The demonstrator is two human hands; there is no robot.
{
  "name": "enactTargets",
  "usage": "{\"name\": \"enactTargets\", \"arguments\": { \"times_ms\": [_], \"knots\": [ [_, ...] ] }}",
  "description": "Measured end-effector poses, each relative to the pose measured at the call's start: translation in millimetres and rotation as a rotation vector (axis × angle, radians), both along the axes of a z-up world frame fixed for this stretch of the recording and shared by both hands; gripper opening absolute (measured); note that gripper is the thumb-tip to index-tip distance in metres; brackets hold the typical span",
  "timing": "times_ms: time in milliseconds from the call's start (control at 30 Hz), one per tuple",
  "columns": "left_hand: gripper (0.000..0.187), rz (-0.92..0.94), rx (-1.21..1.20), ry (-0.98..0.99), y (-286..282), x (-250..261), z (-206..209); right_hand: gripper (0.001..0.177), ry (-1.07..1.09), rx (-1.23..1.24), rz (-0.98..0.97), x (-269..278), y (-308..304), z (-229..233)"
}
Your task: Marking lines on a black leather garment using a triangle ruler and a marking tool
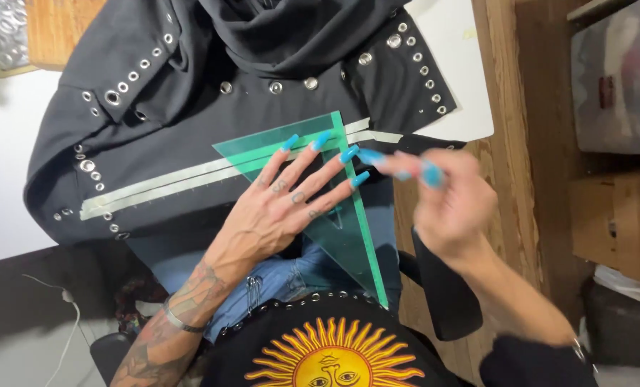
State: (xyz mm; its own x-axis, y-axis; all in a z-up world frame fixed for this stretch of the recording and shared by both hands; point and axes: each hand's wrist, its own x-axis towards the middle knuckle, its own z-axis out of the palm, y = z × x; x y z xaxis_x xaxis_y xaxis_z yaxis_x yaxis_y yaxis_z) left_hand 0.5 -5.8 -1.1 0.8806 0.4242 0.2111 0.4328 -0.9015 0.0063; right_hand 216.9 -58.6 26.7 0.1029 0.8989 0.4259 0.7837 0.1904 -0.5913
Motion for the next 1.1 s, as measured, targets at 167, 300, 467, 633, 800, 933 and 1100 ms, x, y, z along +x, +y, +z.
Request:
{"name": "enactTargets", "arguments": {
  "times_ms": [167,300,467,633,800,933,1100],
  "knots": [
    [0.061,0.031,0.019,0.015,2.4,-0.7,1.6,0.025,-0.087,-0.04,0.352,-3.5,43.8,-16.9],
    [0.041,0.049,0.03,-0.096,4.3,-3.3,3.0,0.025,-0.206,0.105,0.461,-1.5,44.9,-21.5],
    [0.031,0.207,-0.027,-0.235,2.0,1.0,3.8,0.021,-0.439,0.278,0.469,-1.2,48.8,-26.3],
    [0.035,0.142,0.008,-0.131,4.8,1.6,4.6,0.028,0.028,0.002,0.405,-0.9,48.1,-23.4],
    [0.035,0.136,0.006,-0.141,6.2,3.8,1.3,0.027,0.116,-0.086,0.369,-0.4,49.8,-17.8],
    [0.036,0.117,0.082,-0.206,8.1,5.2,-5.9,0.032,0.183,-0.124,0.303,1.0,51.7,-16.9],
    [0.03,0.123,0.057,-0.23,8.5,10.5,-7.2,0.032,0.216,-0.157,0.272,1.7,54.7,-12.9]
  ]
}}
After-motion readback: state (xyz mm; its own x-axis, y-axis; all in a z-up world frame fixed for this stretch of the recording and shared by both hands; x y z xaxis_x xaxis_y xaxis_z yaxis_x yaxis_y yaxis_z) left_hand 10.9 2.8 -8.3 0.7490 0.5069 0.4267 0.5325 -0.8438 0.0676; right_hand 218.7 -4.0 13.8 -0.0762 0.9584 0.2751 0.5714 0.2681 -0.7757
